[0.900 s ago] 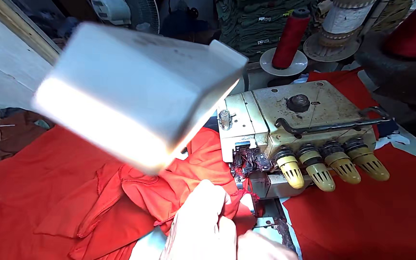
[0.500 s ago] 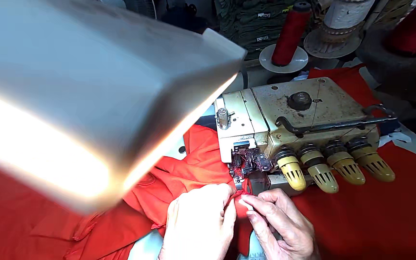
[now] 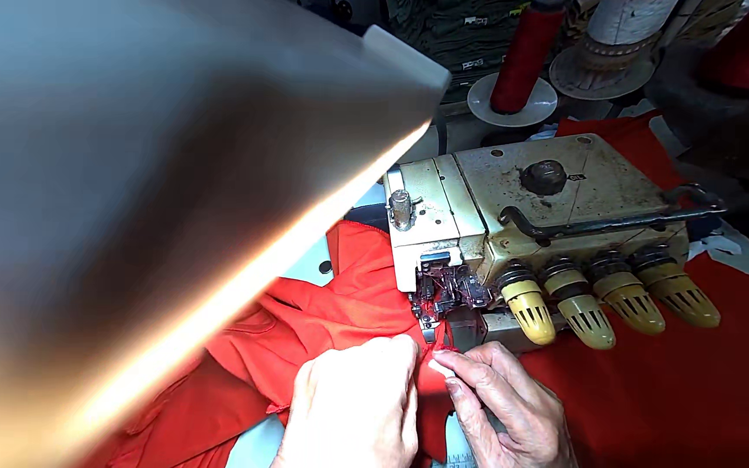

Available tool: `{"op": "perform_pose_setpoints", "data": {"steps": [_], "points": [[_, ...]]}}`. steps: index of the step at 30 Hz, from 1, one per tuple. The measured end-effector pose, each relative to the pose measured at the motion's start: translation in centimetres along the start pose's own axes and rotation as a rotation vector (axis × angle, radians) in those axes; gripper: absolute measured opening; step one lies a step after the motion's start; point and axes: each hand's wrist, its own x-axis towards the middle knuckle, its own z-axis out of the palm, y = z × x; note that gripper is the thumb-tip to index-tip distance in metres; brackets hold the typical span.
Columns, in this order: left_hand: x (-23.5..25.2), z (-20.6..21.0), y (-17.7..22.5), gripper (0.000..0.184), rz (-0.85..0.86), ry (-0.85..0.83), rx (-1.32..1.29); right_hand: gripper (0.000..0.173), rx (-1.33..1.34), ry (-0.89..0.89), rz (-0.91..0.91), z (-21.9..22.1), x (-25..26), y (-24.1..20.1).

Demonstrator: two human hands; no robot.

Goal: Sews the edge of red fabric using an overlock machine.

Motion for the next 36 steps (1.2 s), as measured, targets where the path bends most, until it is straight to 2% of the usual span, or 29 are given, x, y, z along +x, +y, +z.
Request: {"op": "perform_pose_setpoints", "data": {"steps": [4,8,14,23,26,29,31,34,36], "points": [[-1.0,0.2,1.1,0.015,-0.007,0.039,0.047,0.018,0.121,0.027,0.036,0.1,-0.3,0.2],[-2.2,1.0,2.7,0.018,-0.043,0.047,0.155,0.022,0.281,0.045,0.172,0.5,-1.7,0.5],[-2.1,2.2,4.3,0.022,-0.083,0.094,0.203,0.004,0.368,-0.052,0.278,0.1,-2.8,0.2],[-0.7,1.2,5.5,0.029,-0.106,-0.096,0.113,0.006,0.62,-0.039,0.355,-1.3,-2.3,0.5],[0.1,1.0,5.5,0.019,-0.068,-0.088,0.2,0.002,0.608,-0.015,0.385,-1.4,-1.5,0.3],[0.3,1.0,5.2,0.01,-0.002,0.02,0.141,0.004,0.61,-0.028,0.356,-1.3,-1.0,0.5],[0.0,0.8,4.6,0.014,0.031,0.033,0.116,0.006,0.61,-0.028,0.361,-1.1,-1.0,0.3],[-1.0,1.3,4.1,0.014,-0.032,-0.015,0.009,0.006,0.621,-0.055,0.386,-1.5,-0.9,-0.1],[-2.6,2.7,3.5,0.016,-0.06,0.088,-0.117,0.005,0.632,-0.091,0.402,-2.0,-1.0,-0.2]]}}
